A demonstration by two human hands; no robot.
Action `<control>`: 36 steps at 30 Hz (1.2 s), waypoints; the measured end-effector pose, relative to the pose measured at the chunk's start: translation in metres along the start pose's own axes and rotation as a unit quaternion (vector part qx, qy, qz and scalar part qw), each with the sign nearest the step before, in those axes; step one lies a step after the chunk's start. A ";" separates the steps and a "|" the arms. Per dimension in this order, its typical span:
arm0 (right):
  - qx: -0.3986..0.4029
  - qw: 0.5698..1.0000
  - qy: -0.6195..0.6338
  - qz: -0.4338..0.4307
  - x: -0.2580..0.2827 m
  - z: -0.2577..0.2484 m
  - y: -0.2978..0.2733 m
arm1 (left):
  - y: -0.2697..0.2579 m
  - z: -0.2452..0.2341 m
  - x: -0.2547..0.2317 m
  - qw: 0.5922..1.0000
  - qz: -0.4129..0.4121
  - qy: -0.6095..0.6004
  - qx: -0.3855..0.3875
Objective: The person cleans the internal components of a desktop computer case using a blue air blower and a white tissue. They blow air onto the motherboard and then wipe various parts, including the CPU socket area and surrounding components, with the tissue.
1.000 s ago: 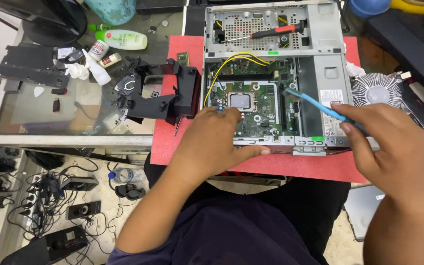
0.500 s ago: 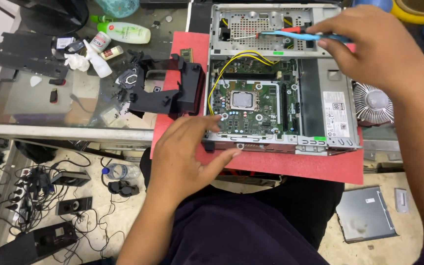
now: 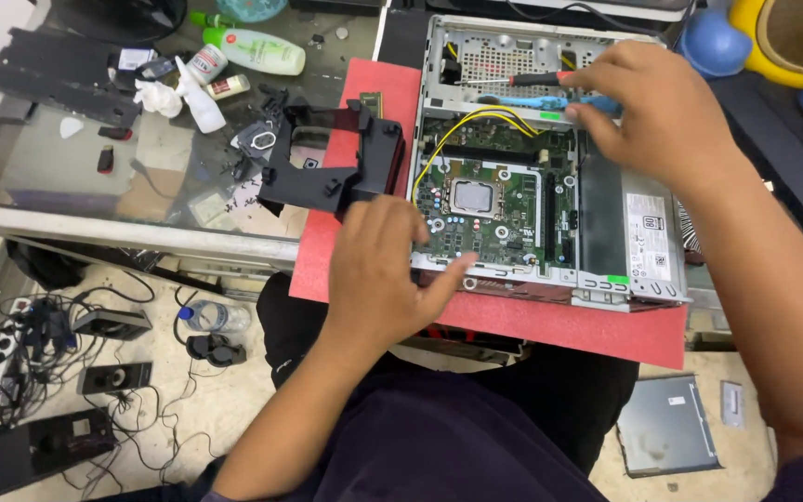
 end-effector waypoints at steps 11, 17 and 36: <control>0.251 0.968 0.012 -0.012 0.097 0.043 0.056 | -0.025 0.003 0.021 0.993 -0.051 -0.101 -0.023; 0.179 0.981 0.040 0.056 0.088 0.052 0.067 | -0.039 0.010 0.034 0.991 -0.057 -0.118 -0.028; -0.018 0.929 0.329 0.168 0.081 0.039 0.064 | -0.049 0.022 0.049 0.977 -0.085 -0.189 -0.059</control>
Point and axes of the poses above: each hand's wrist, its own y-axis towards the middle knuckle, its own z-axis out of the palm, x = y × z, the point moved 7 cm from there along y, towards the middle knuckle, and after that the axes turned 9 degrees about -z, right-handed, at the moved point
